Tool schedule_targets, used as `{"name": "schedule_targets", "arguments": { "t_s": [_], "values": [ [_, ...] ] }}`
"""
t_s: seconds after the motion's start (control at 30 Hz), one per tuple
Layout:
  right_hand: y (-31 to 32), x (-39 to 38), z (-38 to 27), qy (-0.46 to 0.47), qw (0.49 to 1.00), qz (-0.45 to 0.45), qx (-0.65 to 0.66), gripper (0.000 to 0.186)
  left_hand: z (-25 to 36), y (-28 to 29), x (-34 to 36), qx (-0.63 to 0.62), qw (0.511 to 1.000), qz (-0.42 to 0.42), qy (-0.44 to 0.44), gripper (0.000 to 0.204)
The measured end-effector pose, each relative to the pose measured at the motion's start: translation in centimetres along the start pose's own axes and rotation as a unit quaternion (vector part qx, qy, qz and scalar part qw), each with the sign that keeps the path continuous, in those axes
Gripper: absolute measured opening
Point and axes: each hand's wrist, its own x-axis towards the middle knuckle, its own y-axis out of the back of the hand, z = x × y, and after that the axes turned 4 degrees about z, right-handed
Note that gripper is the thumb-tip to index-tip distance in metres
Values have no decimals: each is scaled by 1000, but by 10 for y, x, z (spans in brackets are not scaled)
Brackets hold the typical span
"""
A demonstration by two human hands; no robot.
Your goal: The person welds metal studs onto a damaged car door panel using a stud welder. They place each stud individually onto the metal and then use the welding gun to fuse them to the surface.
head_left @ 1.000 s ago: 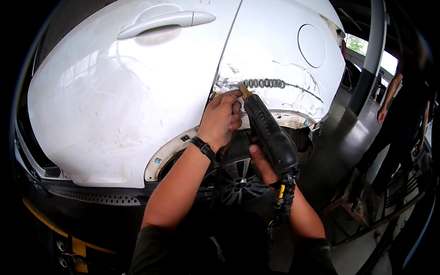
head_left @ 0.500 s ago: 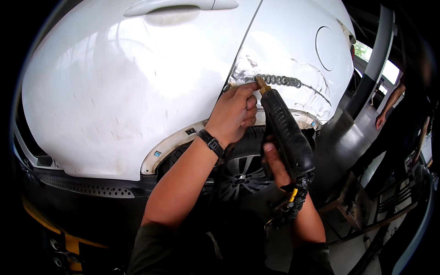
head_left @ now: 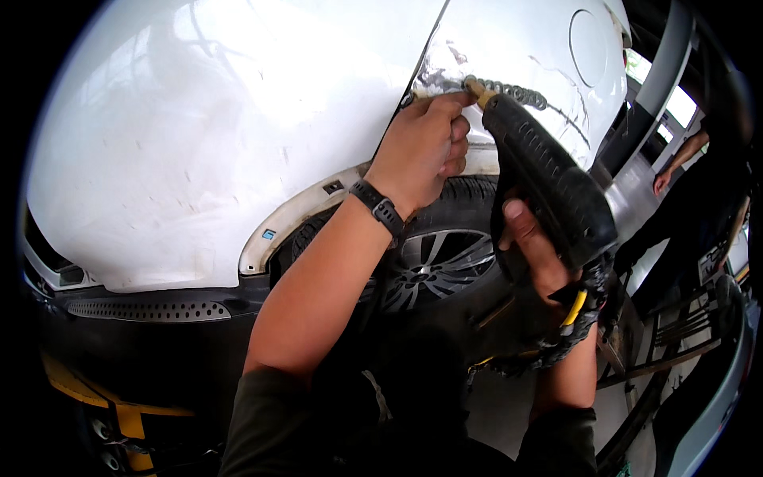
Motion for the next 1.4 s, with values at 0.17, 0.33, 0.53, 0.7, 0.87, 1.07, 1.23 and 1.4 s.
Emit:
{"name": "schedule_targets", "arguments": {
  "t_s": [0.17, 0.33, 0.53, 0.7, 0.87, 1.07, 1.23, 1.4],
  "values": [
    [-5, -1, 6, 1, 1000, 2, 8, 22, 3, -3, -3, -16, 1000, 1, -3, 38],
    [-11, -3, 14, 3, 1000, 20, 23, 22, 4, 1, -5, -4, 1000, -11, 7, 41],
    [-10, -4, 12, -3, 1000, -8, -30, 23, 7, 8, -20, 9, 1000, -4, 8, 32],
    [-7, -4, 17, 45, 992, 1, -115, 25, 5, 13, -30, -8, 1000, -22, 17, 31],
    [-9, -6, 27, 24, 998, 4, -55, 27, 9, 8, -50, 9, 1000, -2, 14, 36],
    [-6, -8, 26, -13, 1000, -15, 12, 36, -10, 16, -67, -18, 997, 53, 54, 29],
    [4, -18, 46, 77, 995, 26, 61, 28, -38, 32, -92, -49, 985, 131, 106, 28],
    [25, -69, 67, 124, 979, -32, 160, 34, -74, 71, -180, 652, 750, -30, -111, 16]
  ]
}}
